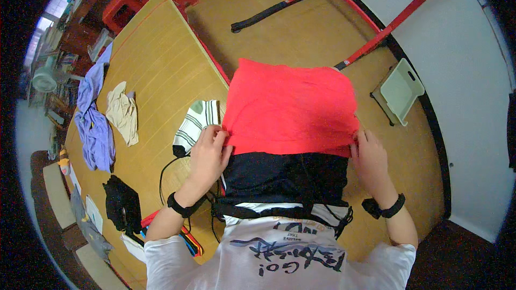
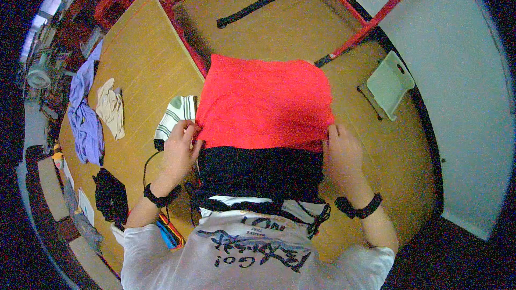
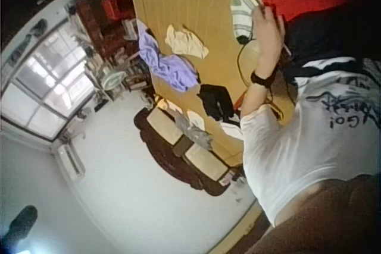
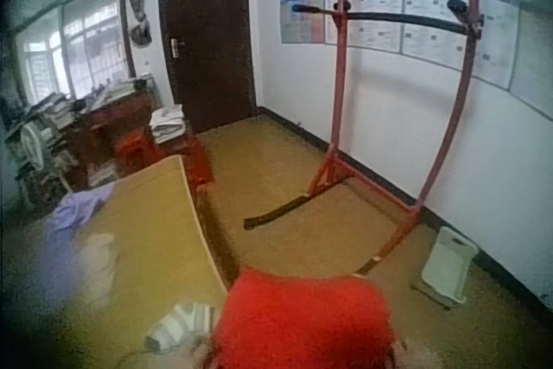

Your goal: Folding various clothing items including shirts, socks, and underwear on the lap and a nearby surface.

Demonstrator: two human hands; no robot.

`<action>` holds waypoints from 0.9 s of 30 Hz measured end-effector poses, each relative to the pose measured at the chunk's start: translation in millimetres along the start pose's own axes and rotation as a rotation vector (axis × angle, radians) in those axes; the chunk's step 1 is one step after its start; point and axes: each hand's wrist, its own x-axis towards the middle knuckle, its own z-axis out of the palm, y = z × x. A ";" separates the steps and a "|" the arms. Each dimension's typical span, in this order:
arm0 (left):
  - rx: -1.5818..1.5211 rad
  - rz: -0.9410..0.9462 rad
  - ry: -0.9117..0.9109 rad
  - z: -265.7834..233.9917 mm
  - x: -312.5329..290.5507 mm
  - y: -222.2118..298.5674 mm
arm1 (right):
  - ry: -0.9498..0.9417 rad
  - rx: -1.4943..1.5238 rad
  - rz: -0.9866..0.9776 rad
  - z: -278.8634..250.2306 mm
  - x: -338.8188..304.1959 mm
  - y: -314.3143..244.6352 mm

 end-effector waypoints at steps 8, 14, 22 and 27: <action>-0.082 -0.057 0.117 -18.2 38.4 -6.1 | 0.105 0.132 0.158 -33.2 22.9 16.8; -0.200 -0.074 0.209 -35.2 65.8 -3.1 | 0.228 0.137 0.217 -63.5 32.5 19.7; -0.643 -0.187 0.266 -63.6 84.3 -2.1 | 0.439 0.456 0.094 -91.8 51.0 28.9; -1.055 -0.350 0.129 -104.6 96.8 5.1 | 0.470 0.474 -0.083 -121.9 61.1 19.4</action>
